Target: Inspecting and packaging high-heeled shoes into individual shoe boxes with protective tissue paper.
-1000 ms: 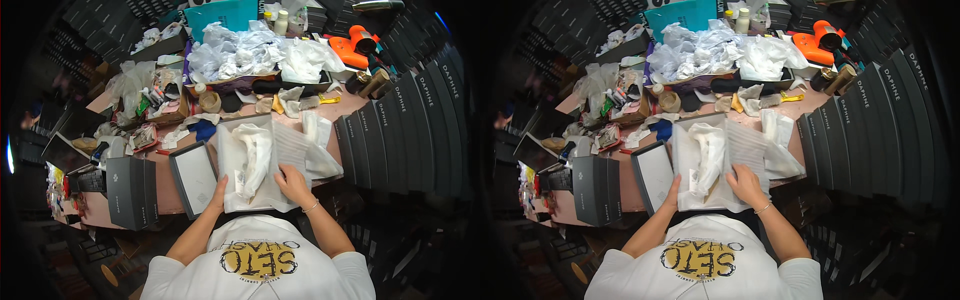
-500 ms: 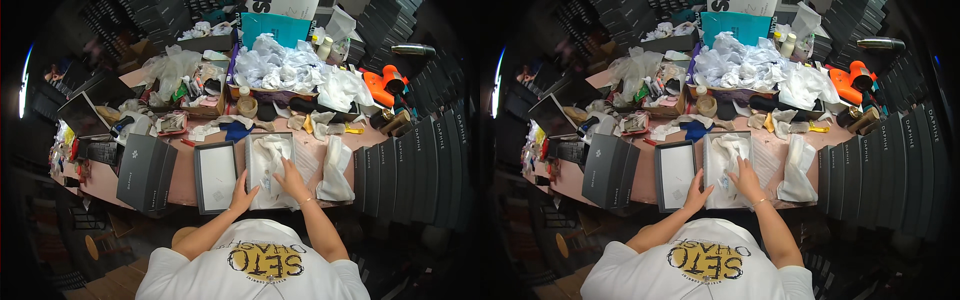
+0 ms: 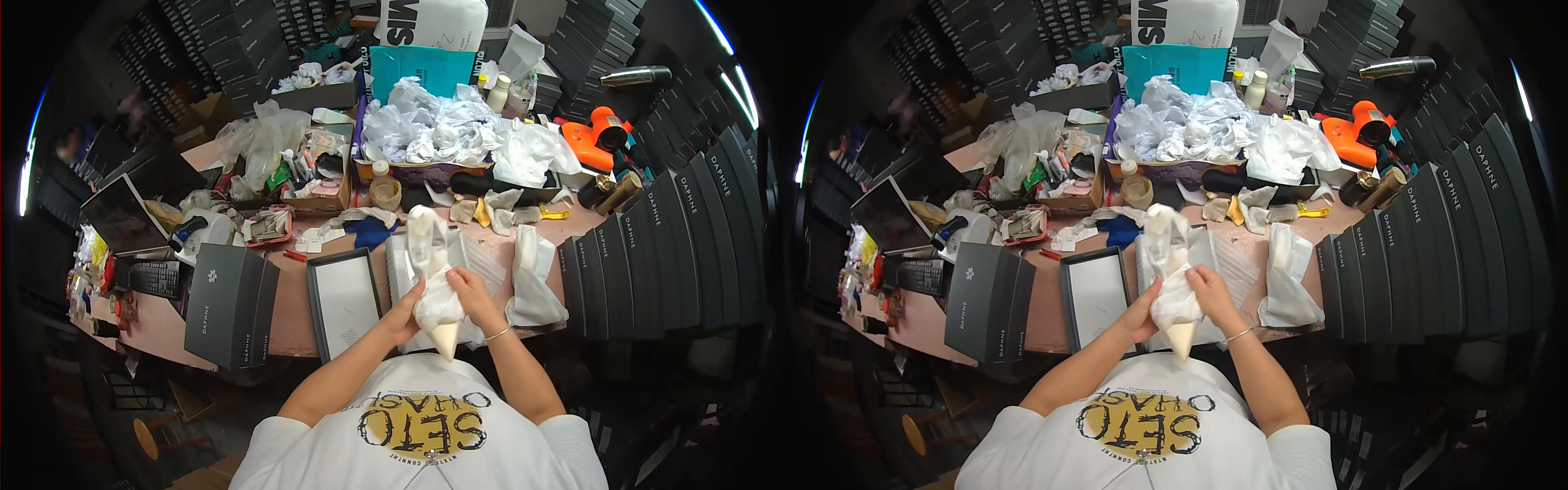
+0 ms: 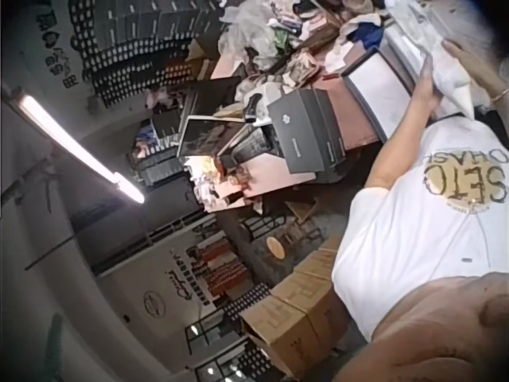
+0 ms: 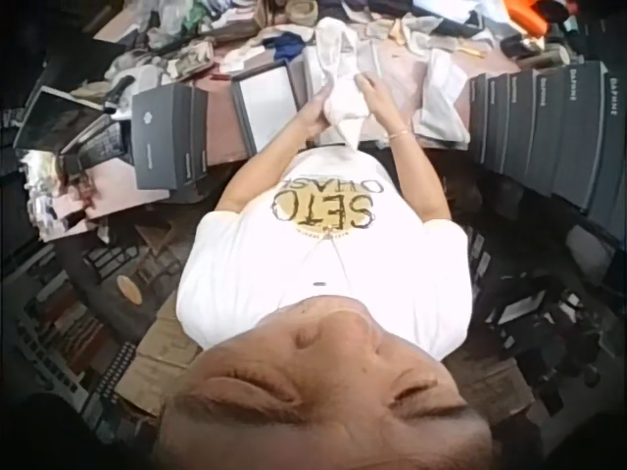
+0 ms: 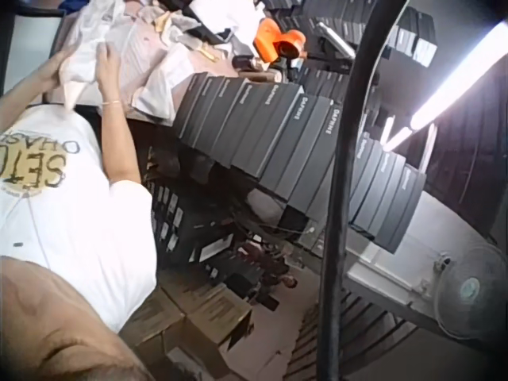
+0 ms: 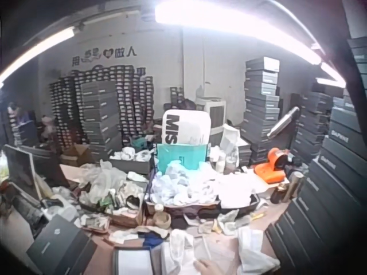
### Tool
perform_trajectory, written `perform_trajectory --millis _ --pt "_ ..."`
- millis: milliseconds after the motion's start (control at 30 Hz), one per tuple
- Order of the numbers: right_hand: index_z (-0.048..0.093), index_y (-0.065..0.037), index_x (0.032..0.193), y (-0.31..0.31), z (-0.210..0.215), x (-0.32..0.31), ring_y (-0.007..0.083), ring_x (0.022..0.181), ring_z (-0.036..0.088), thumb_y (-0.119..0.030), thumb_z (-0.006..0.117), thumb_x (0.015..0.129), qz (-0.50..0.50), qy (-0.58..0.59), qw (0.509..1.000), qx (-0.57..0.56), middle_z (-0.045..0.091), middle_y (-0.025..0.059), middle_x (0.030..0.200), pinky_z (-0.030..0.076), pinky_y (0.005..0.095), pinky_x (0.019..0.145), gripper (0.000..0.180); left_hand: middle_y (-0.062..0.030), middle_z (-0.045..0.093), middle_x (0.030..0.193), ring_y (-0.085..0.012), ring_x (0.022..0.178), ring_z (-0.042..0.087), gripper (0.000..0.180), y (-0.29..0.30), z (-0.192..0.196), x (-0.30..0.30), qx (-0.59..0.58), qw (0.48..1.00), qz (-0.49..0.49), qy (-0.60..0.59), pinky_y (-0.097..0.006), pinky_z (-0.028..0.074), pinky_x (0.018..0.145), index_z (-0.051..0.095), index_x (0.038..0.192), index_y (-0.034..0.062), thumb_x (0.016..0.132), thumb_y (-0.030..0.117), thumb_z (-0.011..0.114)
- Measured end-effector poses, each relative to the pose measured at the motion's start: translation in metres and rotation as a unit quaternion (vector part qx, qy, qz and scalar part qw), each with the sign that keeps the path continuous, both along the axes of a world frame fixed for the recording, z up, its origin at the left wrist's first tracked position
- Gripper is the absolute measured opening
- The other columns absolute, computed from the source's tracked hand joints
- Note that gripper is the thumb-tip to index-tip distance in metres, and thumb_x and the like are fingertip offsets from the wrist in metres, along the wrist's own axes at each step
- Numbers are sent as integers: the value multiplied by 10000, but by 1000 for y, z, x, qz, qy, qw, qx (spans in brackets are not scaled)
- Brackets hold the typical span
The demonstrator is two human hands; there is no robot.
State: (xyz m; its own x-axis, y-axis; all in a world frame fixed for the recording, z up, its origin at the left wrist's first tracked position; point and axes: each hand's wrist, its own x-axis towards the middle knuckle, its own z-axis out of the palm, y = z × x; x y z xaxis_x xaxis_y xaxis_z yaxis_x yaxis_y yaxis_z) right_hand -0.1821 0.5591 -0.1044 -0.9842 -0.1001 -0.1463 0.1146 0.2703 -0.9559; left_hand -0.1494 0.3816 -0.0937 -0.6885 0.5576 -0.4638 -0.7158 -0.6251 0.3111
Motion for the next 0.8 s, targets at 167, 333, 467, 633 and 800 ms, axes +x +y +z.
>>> perform_trajectory --millis 167,333,467,633,800 --pt "569 -4 1133 1 47 29 136 778 624 -198 537 922 -9 48 995 85 627 89 945 500 255 627 288 -96 597 1157 -212 1024 605 339 -2 -32 -7 -112 976 169 83 -350 500 880 504 1221 33 908 153 557" --pt "487 -21 1239 -6 30 65 138 716 642 -276 573 898 30 -166 968 -184 625 74 988 531 251 567 435 -90 553 1232 -213 1104 562 444 3 -36 -10 -270 938 122 180 -347 451 942 452 1276 26 890 199 587" --pt "420 -89 1327 -3 22 56 106 797 636 -359 564 890 -20 -230 931 -282 618 61 1035 508 244 437 533 -103 418 1375 -213 1264 409 656 6 5 12 -113 970 137 164 -367 312 1048 286 1399 25 898 333 578" --pt "439 -81 1314 21 20 54 135 813 614 -354 572 884 50 -108 979 -168 602 76 1099 486 254 518 526 -86 513 1290 -194 1234 447 499 -29 -20 -28 -88 990 83 70 -416 331 1039 424 1315 34 927 329 529" --pt "443 -7 1283 52 10 39 324 1061 577 -306 664 797 112 109 984 81 563 193 1184 444 349 905 612 -77 605 1145 -181 1058 571 306 -37 -8 -52 -125 950 238 157 -330 423 954 541 1155 -6 953 218 489"
